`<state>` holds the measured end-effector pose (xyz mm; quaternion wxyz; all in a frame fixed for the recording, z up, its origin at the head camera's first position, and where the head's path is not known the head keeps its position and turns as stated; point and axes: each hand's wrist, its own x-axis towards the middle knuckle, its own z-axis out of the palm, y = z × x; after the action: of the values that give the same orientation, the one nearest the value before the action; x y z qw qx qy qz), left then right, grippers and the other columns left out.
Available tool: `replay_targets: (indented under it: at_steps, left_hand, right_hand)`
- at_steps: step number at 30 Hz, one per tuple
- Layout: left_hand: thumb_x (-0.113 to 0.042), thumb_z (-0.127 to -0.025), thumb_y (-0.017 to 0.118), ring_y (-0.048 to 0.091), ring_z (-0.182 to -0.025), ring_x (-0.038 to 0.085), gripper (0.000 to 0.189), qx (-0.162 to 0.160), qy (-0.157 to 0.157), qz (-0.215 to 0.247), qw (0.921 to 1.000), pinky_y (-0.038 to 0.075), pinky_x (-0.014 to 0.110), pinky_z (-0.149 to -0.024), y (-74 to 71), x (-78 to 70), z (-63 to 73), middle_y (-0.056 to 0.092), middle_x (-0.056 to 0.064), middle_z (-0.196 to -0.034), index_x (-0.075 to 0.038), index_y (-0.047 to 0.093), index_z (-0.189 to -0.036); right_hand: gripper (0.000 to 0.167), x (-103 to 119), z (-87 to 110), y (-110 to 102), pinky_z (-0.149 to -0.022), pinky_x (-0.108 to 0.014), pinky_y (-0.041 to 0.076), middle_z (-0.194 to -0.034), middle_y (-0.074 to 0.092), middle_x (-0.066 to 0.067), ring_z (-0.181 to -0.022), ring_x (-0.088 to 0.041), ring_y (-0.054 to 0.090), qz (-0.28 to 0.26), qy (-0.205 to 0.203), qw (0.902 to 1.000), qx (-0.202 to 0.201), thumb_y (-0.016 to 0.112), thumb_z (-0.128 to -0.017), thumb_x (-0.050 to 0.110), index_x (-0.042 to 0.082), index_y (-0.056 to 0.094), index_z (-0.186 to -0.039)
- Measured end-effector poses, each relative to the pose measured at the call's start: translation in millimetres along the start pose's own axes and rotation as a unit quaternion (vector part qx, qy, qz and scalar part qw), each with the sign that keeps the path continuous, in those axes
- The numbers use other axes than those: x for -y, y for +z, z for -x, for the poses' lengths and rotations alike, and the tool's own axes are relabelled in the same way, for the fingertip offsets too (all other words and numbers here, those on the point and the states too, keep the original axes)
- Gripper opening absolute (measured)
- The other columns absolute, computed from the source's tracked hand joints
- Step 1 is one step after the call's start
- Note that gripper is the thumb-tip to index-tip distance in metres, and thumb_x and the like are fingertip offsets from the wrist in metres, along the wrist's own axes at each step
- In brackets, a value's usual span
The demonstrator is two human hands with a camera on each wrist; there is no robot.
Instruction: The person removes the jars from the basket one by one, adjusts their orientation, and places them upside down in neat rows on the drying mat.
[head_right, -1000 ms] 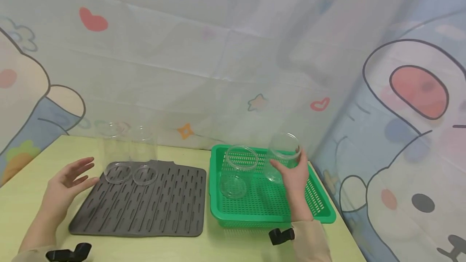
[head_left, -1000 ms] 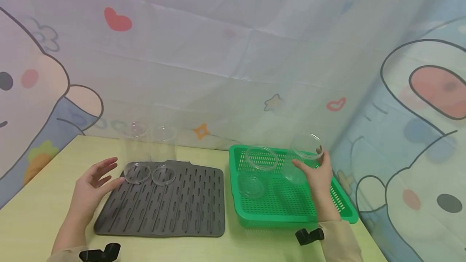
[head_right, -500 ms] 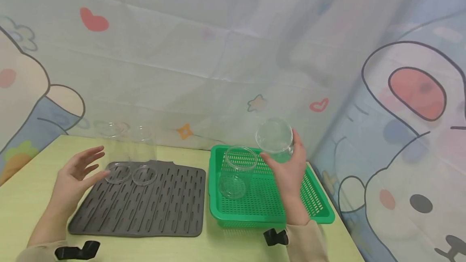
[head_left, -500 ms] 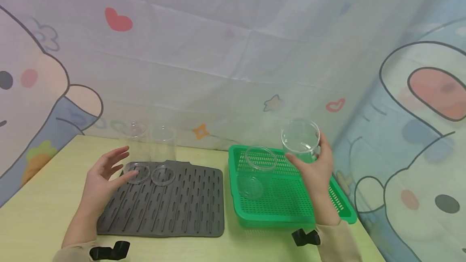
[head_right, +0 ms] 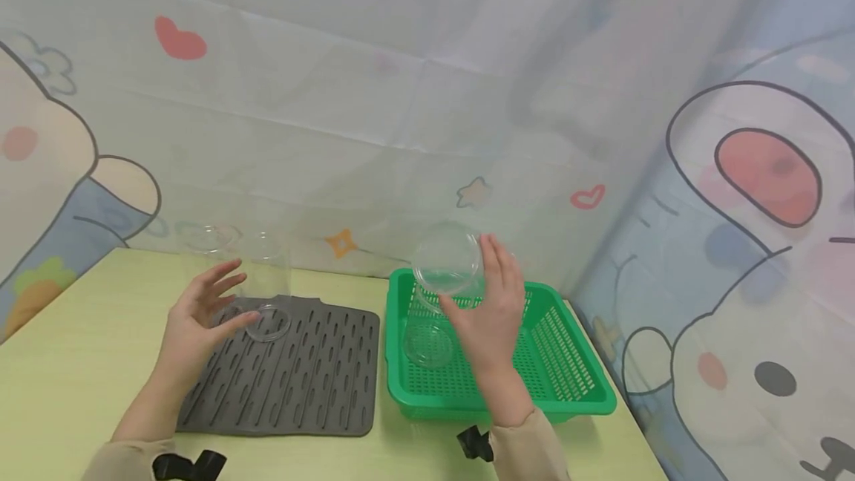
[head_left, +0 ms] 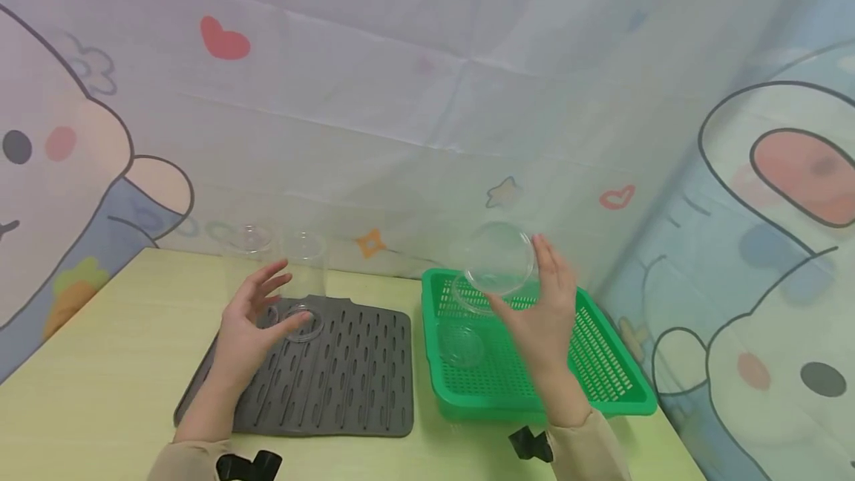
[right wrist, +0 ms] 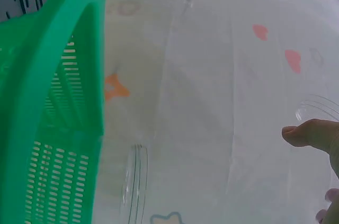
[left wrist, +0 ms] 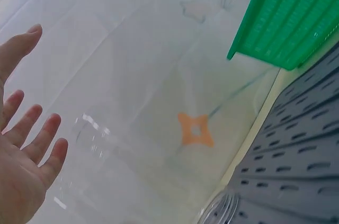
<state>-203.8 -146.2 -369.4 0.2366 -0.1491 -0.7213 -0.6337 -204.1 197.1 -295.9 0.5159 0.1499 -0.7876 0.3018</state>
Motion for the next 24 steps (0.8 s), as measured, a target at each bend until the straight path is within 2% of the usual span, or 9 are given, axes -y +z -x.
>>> replay_targets:
  at_steps: [5, 9, 11, 13, 15, 19, 21, 24]
  left_hand:
    - [0.002, -0.079, 0.077, 0.045, -0.125, -0.008, 0.084, 0.039, 0.000, 0.021, 0.9990, 0.038, 0.010, -0.101, 18.5, -7.7, 1.5, 0.044, -0.019, -0.143, -0.012, 0.036, -0.151]
    - [-0.002, -0.078, 0.080, 0.043, -0.127, -0.009, 0.088, 0.056, -0.002, 0.012, 0.9984, 0.037, 0.007, -0.101, 28.3, -12.6, 2.7, 0.042, -0.010, -0.148, -0.015, 0.034, -0.152]
    - [-0.003, -0.077, 0.081, 0.044, -0.129, -0.005, 0.090, 0.063, -0.007, 0.007, 0.9980, 0.037, 0.009, -0.102, 31.8, -15.1, 3.5, 0.043, -0.003, -0.150, -0.017, 0.034, -0.152]
    - [-0.004, -0.077, 0.081, 0.044, -0.133, 0.004, 0.090, 0.071, -0.011, 0.007, 0.9974, 0.038, 0.017, -0.107, 35.0, -17.3, 4.2, 0.042, 0.002, -0.151, -0.018, 0.033, -0.152]
    - [-0.005, -0.077, 0.081, 0.043, -0.137, 0.015, 0.091, 0.081, -0.017, 0.011, 0.9966, 0.038, 0.031, -0.113, 37.9, -19.0, 5.0, 0.041, 0.004, -0.152, -0.021, 0.033, -0.152]
    - [-0.007, -0.077, 0.082, 0.040, -0.139, 0.029, 0.092, 0.095, -0.015, 0.011, 0.9953, 0.036, 0.054, -0.113, 43.3, -21.2, 6.9, 0.040, 0.007, -0.153, -0.025, 0.033, -0.152]
    - [-0.007, -0.076, 0.083, 0.040, -0.139, 0.031, 0.093, 0.099, -0.008, 0.008, 0.9950, 0.036, 0.056, -0.113, 45.4, -21.6, 7.5, 0.040, 0.008, -0.153, -0.024, 0.033, -0.152]
    - [-0.007, -0.075, 0.084, 0.040, -0.139, 0.029, 0.095, 0.102, 0.003, 0.002, 0.9948, 0.039, 0.046, -0.113, 48.0, -21.3, 7.9, 0.039, 0.007, -0.154, -0.024, 0.031, -0.153]
  right_hand:
    - [0.092, 10, 5.8, 11, -0.106, -0.060, 0.038, -0.138, 0.054, -0.018, -0.127, -0.042, 0.046, 0.028, -0.054, 0.9981, 0.000, 0.091, -0.055, 0.001, 0.006, 0.052, -0.139]
    - [0.088, 18, 11.0, 18, -0.097, -0.060, 0.042, -0.136, 0.055, -0.017, -0.125, -0.040, 0.046, 0.065, -0.091, 0.9937, 0.000, 0.089, -0.057, 0.006, 0.007, 0.053, -0.137]
    - [0.084, 22, 13.8, 21, -0.092, -0.058, 0.043, -0.135, 0.056, -0.016, -0.124, -0.038, 0.047, 0.077, -0.106, 0.9914, -0.001, 0.087, -0.059, 0.008, 0.008, 0.054, -0.136]
    - [0.081, 25, 16.7, 25, -0.089, -0.056, 0.043, -0.134, 0.057, -0.016, -0.122, -0.037, 0.048, 0.084, -0.117, 0.9895, -0.003, 0.085, -0.061, 0.010, 0.009, 0.054, -0.136]
    - [0.079, 28, 20.2, 29, -0.087, -0.054, 0.043, -0.133, 0.058, -0.016, -0.122, -0.037, 0.049, 0.084, -0.125, 0.9886, -0.002, 0.084, -0.062, 0.009, 0.010, 0.054, -0.135]
    - [0.080, 33, 28.2, 37, -0.083, -0.052, 0.044, -0.132, 0.058, -0.014, -0.120, -0.035, 0.051, 0.090, -0.139, 0.9863, 0.000, 0.083, -0.060, 0.008, 0.010, 0.055, -0.134]
    - [0.081, 36, 32.3, 40, -0.081, -0.051, 0.045, -0.131, 0.059, -0.013, -0.119, -0.034, 0.051, 0.096, -0.148, 0.9843, 0.002, 0.085, -0.059, 0.009, 0.011, 0.056, -0.134]
    - [0.081, 39, 38.0, 46, -0.079, -0.048, 0.045, -0.131, 0.059, -0.012, -0.118, -0.033, 0.052, 0.106, -0.163, 0.9809, 0.004, 0.087, -0.057, 0.013, 0.012, 0.057, -0.133]
